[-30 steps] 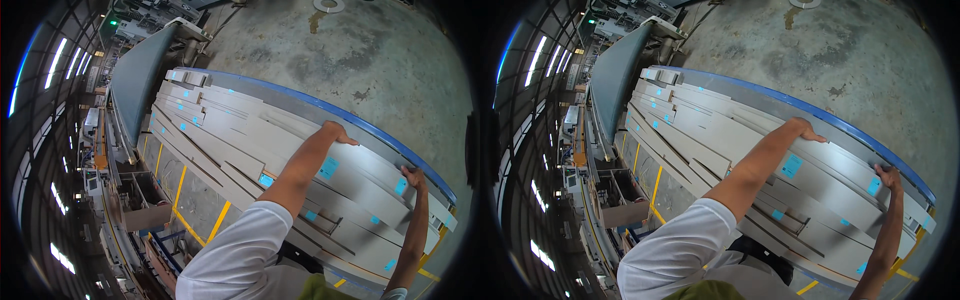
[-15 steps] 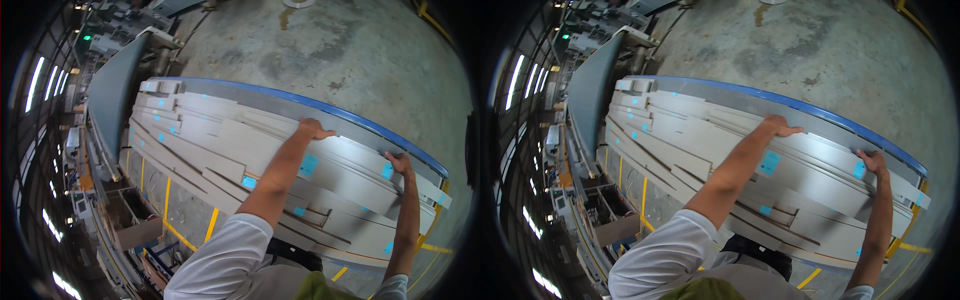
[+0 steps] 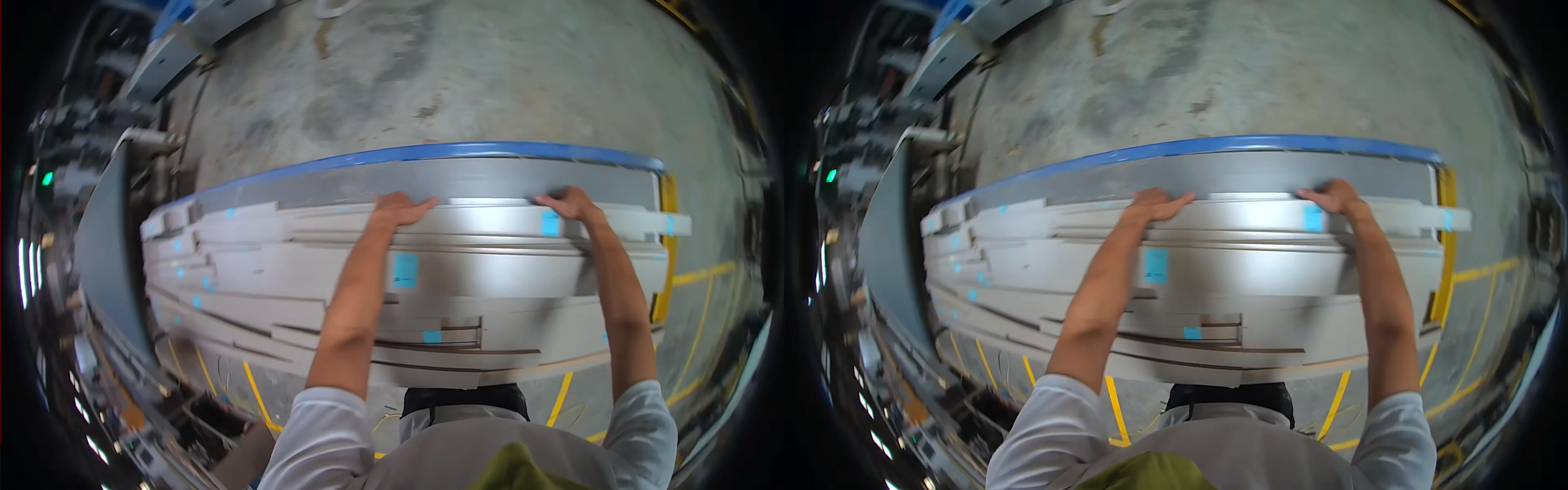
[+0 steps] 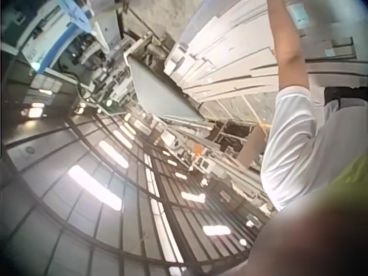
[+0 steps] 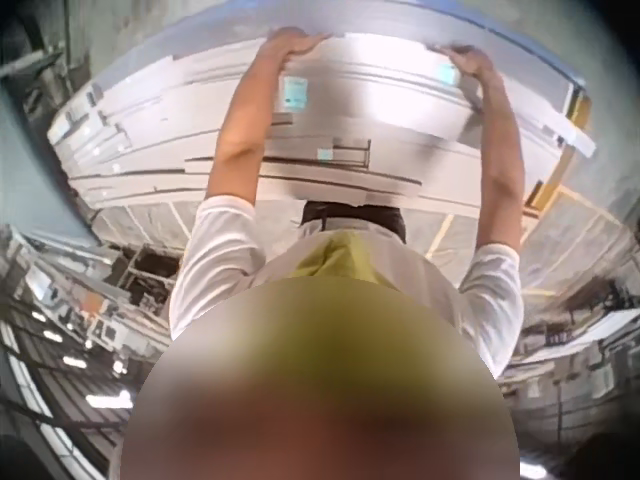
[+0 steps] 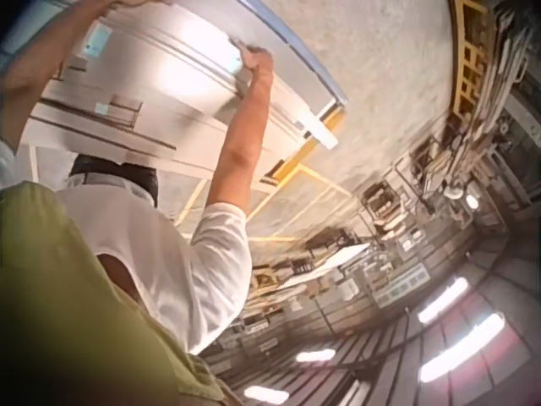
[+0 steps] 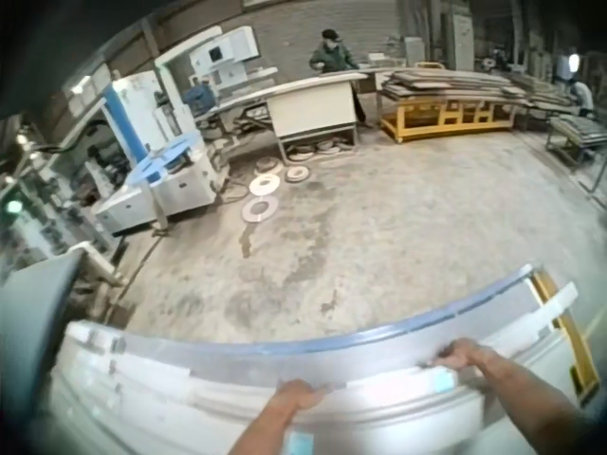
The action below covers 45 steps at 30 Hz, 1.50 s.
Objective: Processing and trimming wooden panels using factory machinery and a utility knife.
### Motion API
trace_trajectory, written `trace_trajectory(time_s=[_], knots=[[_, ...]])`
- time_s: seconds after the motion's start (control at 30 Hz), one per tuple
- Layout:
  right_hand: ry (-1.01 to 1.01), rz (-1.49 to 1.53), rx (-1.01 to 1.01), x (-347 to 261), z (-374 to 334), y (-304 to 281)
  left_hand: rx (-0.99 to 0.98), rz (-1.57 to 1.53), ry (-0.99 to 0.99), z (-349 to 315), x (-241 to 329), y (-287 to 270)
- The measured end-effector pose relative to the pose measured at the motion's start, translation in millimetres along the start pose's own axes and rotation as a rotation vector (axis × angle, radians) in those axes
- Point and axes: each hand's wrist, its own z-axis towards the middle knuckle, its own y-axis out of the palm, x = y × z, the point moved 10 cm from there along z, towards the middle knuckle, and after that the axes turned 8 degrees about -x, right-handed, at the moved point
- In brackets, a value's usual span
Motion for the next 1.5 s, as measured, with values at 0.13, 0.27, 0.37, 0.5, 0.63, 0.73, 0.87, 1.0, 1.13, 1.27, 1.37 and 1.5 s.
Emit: trace_trajectory(time_s=[0.13, 0.27, 0.37, 0.5, 0.63, 0.73, 0.87, 1.0, 1.13, 1.27, 1.37, 1.5], knots=[[0.062, -0.001, 0.004, 10, 0, 4, 0.034, 0.014, 0.015, 3, 5, 0], [0.050, 0.031, 0.011, 5, -3, 4, 0.039, 0.024, 0.011, 4, 4, 0], [0.083, 0.061, 0.018, 7, -7, 4, 0.030, 0.028, -0.011, 6, 0, 1], [0.098, 0.072, 0.003, 11, -7, 10, -0.005, 0.082, -0.013, 9, 3, 4], [0.054, 0.121, 0.058, 12, -8, 10, 0.000, 0.117, -0.002, 7, 7, 3], [0.053, 0.106, 0.045, 12, -5, 10, -0.013, 0.116, -0.017, 4, 6, 3], [0.066, 0.034, -0.062, 8, 1, 13, 0.032, 0.134, -0.019, 9, 6, 3], [0.010, 0.018, -0.012, 3, -18, 2, 0.006, 0.073, 0.070, 11, 8, -2], [-0.257, 0.402, 0.902, 44, -138, -65, 0.430, -0.100, 0.281, -54, 2, -53], [-0.041, 0.440, 1.657, 172, -325, -17, 1.134, -0.219, 0.318, -224, -32, -42], [0.344, 0.759, 1.671, 275, -398, 95, 1.475, -0.142, 0.199, -332, -49, 40], [0.678, 1.164, 1.427, 322, -411, 295, 1.378, -0.540, -0.054, -360, -100, 196]])
